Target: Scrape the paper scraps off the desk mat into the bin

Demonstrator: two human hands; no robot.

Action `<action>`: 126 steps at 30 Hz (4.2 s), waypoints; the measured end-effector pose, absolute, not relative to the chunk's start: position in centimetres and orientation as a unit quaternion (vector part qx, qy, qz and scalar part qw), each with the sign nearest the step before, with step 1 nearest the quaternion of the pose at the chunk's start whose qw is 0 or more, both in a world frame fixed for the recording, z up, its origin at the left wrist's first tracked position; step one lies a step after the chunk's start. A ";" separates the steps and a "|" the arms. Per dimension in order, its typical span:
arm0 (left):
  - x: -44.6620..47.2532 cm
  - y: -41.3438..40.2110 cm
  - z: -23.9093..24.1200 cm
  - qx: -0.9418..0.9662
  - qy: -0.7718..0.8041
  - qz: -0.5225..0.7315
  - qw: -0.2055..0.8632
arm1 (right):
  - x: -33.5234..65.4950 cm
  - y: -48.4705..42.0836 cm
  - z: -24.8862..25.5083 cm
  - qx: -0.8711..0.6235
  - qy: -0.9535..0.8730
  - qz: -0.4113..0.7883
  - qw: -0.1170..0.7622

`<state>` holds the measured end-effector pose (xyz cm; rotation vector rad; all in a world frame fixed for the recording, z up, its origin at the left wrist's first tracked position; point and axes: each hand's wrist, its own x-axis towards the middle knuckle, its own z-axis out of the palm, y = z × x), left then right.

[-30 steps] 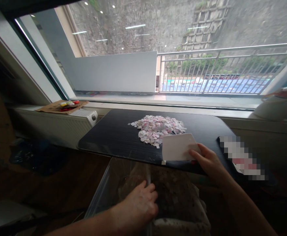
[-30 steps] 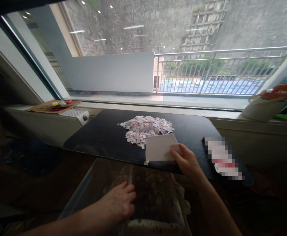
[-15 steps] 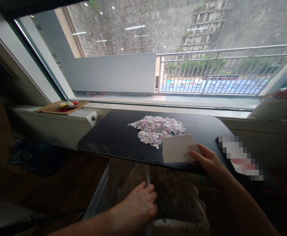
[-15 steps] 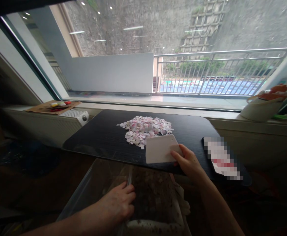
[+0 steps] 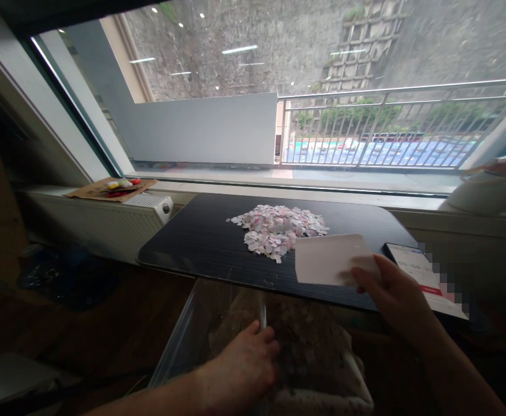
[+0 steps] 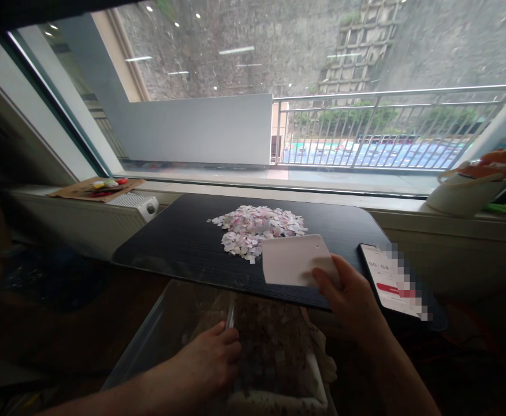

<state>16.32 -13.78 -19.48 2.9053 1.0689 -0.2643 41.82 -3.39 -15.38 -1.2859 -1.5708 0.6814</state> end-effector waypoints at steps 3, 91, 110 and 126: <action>16.6 -13.7 -20.0 0.944 0.319 -0.081 0.016 | 40.1 -2.4 -15.9 -0.530 -0.630 0.244 0.513; 21.9 -12.2 -19.7 0.953 0.269 -0.121 0.073 | 39.4 -1.5 -18.1 -0.550 -0.623 0.308 0.463; 21.7 -12.4 -20.1 0.958 0.265 -0.085 0.062 | 39.4 -2.3 -17.9 -0.547 -0.622 0.348 0.440; 21.7 -12.4 -20.1 0.962 0.264 -0.062 0.041 | 39.4 -2.9 -18.4 -0.536 -0.610 0.390 0.434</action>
